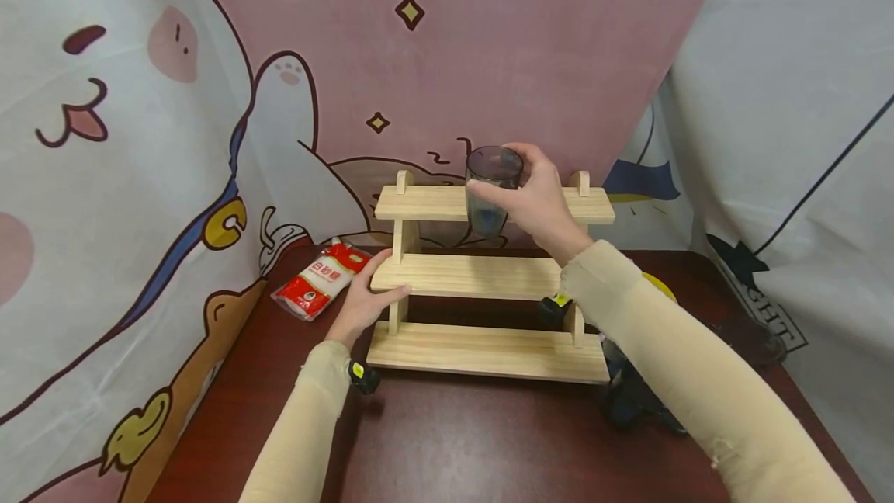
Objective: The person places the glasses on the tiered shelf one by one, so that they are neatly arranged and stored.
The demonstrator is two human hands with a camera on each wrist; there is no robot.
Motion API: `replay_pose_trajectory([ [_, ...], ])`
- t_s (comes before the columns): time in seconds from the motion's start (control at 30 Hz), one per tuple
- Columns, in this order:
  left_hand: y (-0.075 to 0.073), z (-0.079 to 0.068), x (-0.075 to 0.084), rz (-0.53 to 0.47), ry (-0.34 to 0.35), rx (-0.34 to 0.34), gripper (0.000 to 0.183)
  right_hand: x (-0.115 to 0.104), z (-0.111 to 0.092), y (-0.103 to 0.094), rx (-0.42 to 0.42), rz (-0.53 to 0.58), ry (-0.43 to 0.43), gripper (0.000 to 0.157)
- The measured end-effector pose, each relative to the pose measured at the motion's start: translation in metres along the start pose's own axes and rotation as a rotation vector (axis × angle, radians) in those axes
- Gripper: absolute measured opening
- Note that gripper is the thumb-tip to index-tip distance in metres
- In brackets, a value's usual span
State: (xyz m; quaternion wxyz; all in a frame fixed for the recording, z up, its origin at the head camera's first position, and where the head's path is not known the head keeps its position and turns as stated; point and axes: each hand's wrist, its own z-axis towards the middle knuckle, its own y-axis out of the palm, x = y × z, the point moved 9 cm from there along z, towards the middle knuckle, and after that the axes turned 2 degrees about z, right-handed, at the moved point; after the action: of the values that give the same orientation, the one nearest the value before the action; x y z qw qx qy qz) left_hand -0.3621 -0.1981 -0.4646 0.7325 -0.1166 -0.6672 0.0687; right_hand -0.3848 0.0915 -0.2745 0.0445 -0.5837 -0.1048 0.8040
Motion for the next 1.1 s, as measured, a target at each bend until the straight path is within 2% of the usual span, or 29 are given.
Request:
replay_pose_trajectory([
  [0.17,-0.002,0.012,-0.024,-0.004,0.014,0.015,0.087,-0.001,0.011,0.011,0.007,0.005,-0.015,0.082],
  [0.23,-0.003,0.013,-0.028,-0.009,0.022,0.022,0.087,0.0,0.013,0.013,0.013,0.002,-0.013,0.082],
  [0.6,-0.004,0.009,-0.028,-0.002,0.062,0.048,0.082,0.008,0.023,0.017,0.024,-0.062,0.034,0.084],
  [0.87,-0.003,0.008,-0.028,-0.017,0.072,0.048,0.081,0.013,0.03,0.023,0.054,-0.059,0.051,0.091],
  [1.1,-0.001,0.011,-0.03,-0.023,0.059,0.043,0.081,0.015,0.037,0.028,0.051,-0.037,0.063,0.088],
])
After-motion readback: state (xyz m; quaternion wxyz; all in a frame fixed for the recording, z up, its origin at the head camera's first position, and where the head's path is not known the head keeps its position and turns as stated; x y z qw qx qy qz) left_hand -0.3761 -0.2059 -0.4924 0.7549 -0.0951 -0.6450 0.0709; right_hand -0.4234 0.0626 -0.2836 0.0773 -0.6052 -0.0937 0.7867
